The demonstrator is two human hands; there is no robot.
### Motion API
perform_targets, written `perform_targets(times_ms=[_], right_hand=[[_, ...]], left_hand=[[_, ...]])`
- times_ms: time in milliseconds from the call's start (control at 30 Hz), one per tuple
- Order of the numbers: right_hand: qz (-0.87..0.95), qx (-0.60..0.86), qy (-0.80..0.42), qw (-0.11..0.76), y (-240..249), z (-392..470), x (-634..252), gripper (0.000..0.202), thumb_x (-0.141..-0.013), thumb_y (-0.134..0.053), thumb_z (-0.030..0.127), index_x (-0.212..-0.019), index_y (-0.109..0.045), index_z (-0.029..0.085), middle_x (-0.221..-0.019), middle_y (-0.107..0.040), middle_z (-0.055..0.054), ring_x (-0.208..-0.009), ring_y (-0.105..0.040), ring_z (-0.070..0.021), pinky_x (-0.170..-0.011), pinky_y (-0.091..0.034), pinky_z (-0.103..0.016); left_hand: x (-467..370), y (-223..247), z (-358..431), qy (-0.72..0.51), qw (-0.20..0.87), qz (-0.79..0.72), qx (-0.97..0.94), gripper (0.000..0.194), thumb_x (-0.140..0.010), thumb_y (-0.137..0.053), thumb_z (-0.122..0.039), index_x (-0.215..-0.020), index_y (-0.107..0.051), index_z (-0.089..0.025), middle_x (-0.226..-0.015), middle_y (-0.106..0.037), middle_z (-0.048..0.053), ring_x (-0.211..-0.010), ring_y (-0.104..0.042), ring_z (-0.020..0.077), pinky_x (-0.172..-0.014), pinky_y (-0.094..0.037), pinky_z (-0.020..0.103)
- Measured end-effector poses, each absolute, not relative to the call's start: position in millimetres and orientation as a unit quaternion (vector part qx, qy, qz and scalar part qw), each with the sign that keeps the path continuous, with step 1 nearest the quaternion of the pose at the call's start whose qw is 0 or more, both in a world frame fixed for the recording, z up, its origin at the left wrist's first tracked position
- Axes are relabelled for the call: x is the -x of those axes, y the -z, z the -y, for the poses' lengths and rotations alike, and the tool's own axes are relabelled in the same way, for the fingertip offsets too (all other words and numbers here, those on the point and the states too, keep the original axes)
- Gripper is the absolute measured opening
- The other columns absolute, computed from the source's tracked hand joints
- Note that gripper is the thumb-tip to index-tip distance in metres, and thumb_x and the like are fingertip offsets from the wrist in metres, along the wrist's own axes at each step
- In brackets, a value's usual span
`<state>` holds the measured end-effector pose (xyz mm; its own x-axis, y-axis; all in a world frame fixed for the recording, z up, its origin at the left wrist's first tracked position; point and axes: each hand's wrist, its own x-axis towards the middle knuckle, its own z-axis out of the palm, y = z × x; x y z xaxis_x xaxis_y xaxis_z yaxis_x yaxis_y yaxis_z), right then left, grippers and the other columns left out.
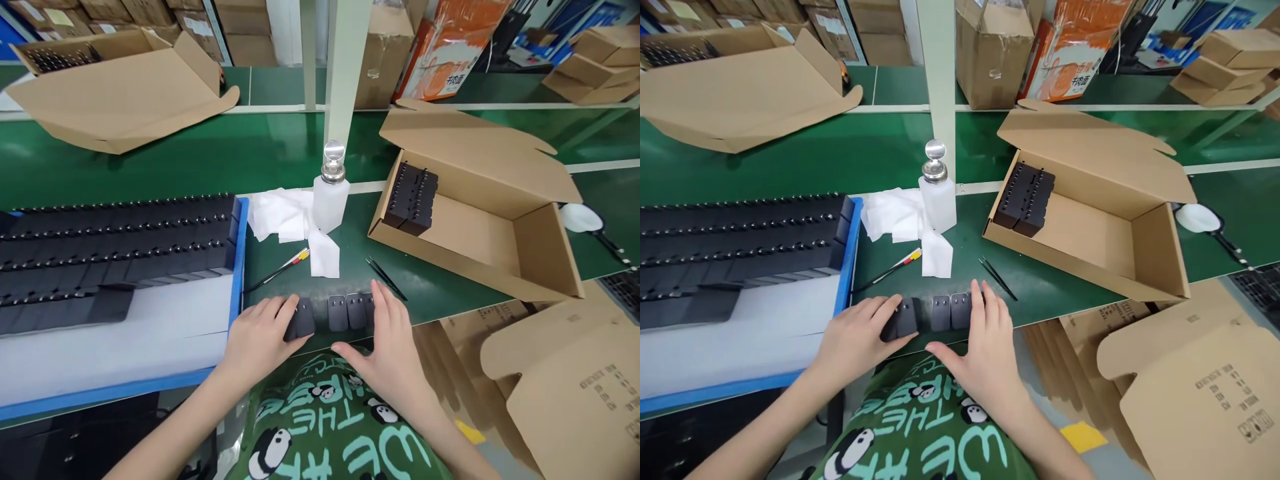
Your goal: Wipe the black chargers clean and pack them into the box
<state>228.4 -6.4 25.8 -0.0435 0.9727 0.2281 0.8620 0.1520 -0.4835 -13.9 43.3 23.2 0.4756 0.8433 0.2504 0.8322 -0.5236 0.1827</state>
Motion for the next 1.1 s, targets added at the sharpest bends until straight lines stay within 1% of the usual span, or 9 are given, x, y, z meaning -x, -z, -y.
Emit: perform_targets(times_ms=[133, 233, 300, 400, 500, 633, 800, 933, 1100], right_hand=[[0.698, 0.647, -0.125, 0.280, -25.0, 2.0, -219.4, 0.100, -0.081, -0.071, 0.062, -0.155, -0.024, 0.015, -0.146, -0.046, -0.025, -0.133, -0.047, -0.0428, -0.100, -0.048, -0.064], [0.646, 0.662, -0.078, 0.373, -32.4, 10.9, -246.1, 0.036, -0.089, -0.069, 0.042, -0.117, -0.061, 0.022, -0.121, -0.065, -0.014, -0.116, -0.061, -0.0328, -0.098, -0.051, -0.053], [0.566, 0.716, 0.009, 0.408, -36.2, 32.6, -287.2, 0.013, -0.091, -0.065, 0.034, -0.083, -0.065, 0.024, -0.087, -0.070, -0.006, -0.087, -0.068, -0.0263, -0.082, -0.055, -0.043], [0.410, 0.885, 0.039, 0.216, -37.7, 80.3, -361.1, 0.025, -0.086, -0.066, 0.049, -0.087, -0.070, 0.024, -0.069, -0.069, -0.005, -0.055, -0.062, -0.0246, -0.054, -0.049, -0.039], [0.427, 0.901, -0.047, 0.056, -35.4, 109.0, -390.1, 0.059, -0.081, -0.060, 0.062, -0.123, -0.066, 0.021, -0.108, -0.074, -0.015, -0.075, -0.070, -0.0363, -0.059, -0.054, -0.049], [0.525, 0.822, -0.077, 0.209, -34.0, 77.0, -315.0, 0.083, -0.090, -0.053, 0.065, -0.156, -0.028, 0.022, -0.156, -0.041, -0.016, -0.137, -0.048, -0.0394, -0.105, -0.048, -0.058], [0.657, 0.734, -0.146, 0.092, -35.3, 5.3, -204.7, 0.121, -0.075, -0.052, 0.087, -0.160, -0.011, 0.011, -0.149, -0.040, -0.031, -0.123, -0.051, -0.0504, -0.087, -0.053, -0.063], [0.623, 0.773, -0.118, 0.023, -32.5, -15.5, -180.9, 0.118, -0.074, -0.062, 0.080, -0.157, -0.020, 0.007, -0.147, -0.038, -0.035, -0.107, -0.055, -0.0484, -0.079, -0.053, -0.060], [0.591, 0.785, -0.173, 0.060, -41.4, -21.6, -174.8, 0.062, -0.075, -0.072, 0.039, -0.128, -0.055, 0.010, -0.137, -0.046, -0.027, -0.107, -0.053, -0.0421, -0.077, -0.054, -0.051]], left_hand=[[17.3, -20.4, -40.5, -0.200, -0.027, -0.481, -0.853, 0.046, -0.080, -0.072, -0.049, -0.116, -0.066, -0.020, -0.097, -0.076, 0.013, -0.078, -0.071, 0.0307, -0.063, -0.049, 0.036], [18.1, -15.2, -39.6, -0.167, -0.015, -0.471, -0.866, 0.044, -0.081, -0.070, -0.051, -0.113, -0.067, -0.021, -0.092, -0.076, 0.012, -0.077, -0.070, 0.0307, -0.062, -0.049, 0.036], [18.2, -12.1, -38.8, -0.148, -0.006, -0.463, -0.874, 0.043, -0.083, -0.068, -0.052, -0.112, -0.067, -0.020, -0.090, -0.076, 0.012, -0.078, -0.070, 0.0305, -0.061, -0.048, 0.036], [20.3, -13.7, -37.5, -0.170, -0.018, -0.467, -0.868, 0.047, -0.084, -0.068, -0.053, -0.115, -0.064, -0.019, -0.094, -0.075, 0.012, -0.078, -0.071, 0.0296, -0.060, -0.048, 0.036], [22.1, -17.8, -39.0, -0.182, -0.044, -0.467, -0.864, 0.050, -0.083, -0.070, -0.051, -0.117, -0.062, -0.015, -0.096, -0.075, 0.012, -0.078, -0.070, 0.0278, -0.061, -0.048, 0.035], [19.3, -12.8, -44.6, -0.148, -0.082, -0.428, -0.888, 0.047, -0.085, -0.071, -0.046, -0.114, -0.063, -0.010, -0.089, -0.073, 0.010, -0.076, -0.068, 0.0242, -0.062, -0.048, 0.033], [16.0, -6.4, -47.8, -0.130, -0.080, -0.432, -0.889, 0.052, -0.086, -0.068, -0.050, -0.115, -0.063, -0.007, -0.088, -0.072, 0.009, -0.077, -0.067, 0.0244, -0.063, -0.047, 0.033], [16.2, -8.1, -46.8, -0.132, -0.088, -0.435, -0.887, 0.052, -0.088, -0.065, -0.051, -0.116, -0.063, -0.007, -0.087, -0.071, 0.010, -0.077, -0.065, 0.0258, -0.067, -0.047, 0.034], [21.0, -1.0, -49.1, -0.142, -0.107, -0.420, -0.890, 0.048, -0.090, -0.061, -0.047, -0.117, -0.064, -0.007, -0.085, -0.071, 0.010, -0.076, -0.066, 0.0260, -0.066, -0.049, 0.033]])
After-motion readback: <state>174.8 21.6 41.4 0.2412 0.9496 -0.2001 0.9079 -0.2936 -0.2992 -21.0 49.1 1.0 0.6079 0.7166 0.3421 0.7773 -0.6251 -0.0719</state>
